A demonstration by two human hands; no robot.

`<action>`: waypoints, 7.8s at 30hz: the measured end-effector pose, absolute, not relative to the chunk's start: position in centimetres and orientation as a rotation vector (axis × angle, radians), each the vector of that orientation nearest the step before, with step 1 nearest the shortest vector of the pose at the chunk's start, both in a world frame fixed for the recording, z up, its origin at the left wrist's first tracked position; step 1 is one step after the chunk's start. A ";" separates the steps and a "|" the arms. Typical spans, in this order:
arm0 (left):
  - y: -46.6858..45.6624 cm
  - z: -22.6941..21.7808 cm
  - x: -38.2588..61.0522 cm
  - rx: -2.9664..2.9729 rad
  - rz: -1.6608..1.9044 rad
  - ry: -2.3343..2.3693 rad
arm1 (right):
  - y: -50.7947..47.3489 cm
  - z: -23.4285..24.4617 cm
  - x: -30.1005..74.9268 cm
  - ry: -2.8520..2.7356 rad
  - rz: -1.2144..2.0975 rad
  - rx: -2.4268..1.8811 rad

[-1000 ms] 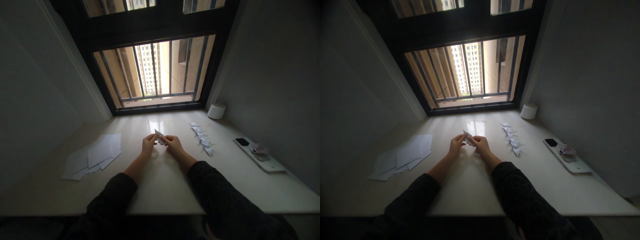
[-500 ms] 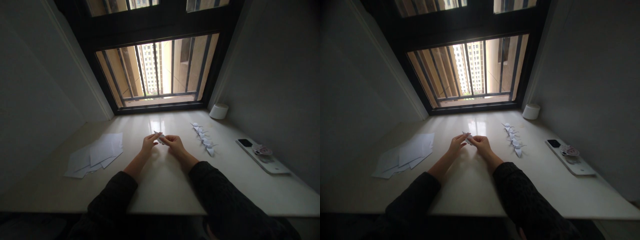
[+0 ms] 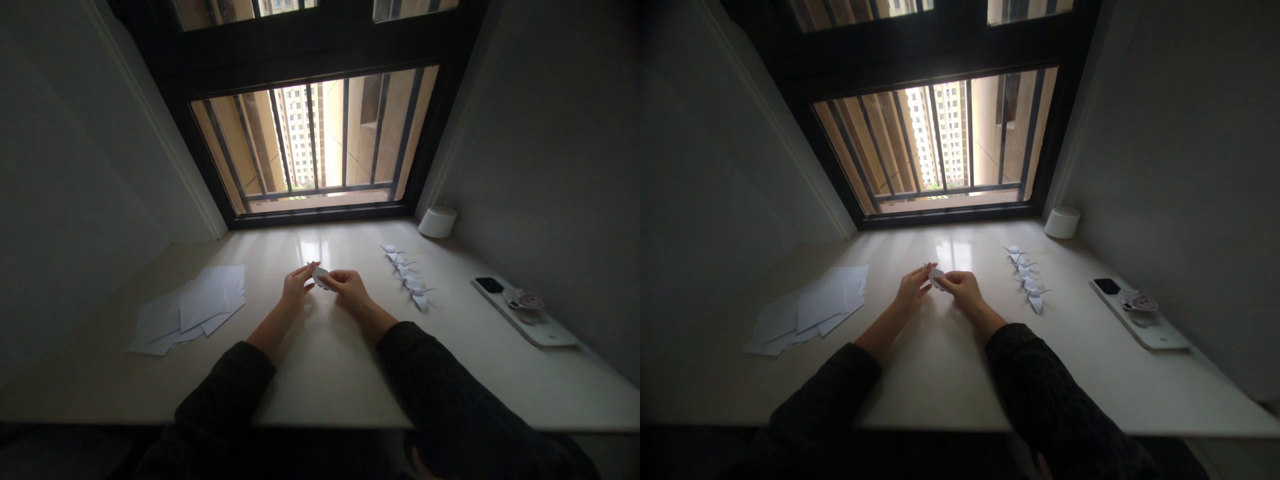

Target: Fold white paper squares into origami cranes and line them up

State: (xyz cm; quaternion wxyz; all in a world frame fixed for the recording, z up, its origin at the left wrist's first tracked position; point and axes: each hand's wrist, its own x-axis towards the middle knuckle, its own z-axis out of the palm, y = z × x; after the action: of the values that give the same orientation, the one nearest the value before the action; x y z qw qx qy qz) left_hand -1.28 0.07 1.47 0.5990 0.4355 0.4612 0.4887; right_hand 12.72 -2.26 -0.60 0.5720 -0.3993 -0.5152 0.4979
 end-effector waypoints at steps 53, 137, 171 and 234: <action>0.6 0.7 -1.5 1.342 1.183 1.150 | -2.8 -0.1 14.4 -1.488 0.107 -1.249; 1.4 1.3 -1.9 1.292 1.130 0.894 | -0.9 -1.2 14.4 -1.275 0.895 -1.036; 1.8 1.4 -2.6 1.323 1.082 0.863 | -1.4 -0.6 14.1 -1.414 0.716 -1.033; 1.4 1.1 -2.0 1.083 1.077 0.984 | -3.2 1.0 14.7 -1.902 -0.286 -1.114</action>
State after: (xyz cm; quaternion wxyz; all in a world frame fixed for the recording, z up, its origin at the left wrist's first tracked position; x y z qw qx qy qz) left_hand -1.99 1.42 1.08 0.6150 0.4700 0.4272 0.4674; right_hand 14.66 -3.15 1.00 0.4434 -0.4494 -0.7669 -0.1153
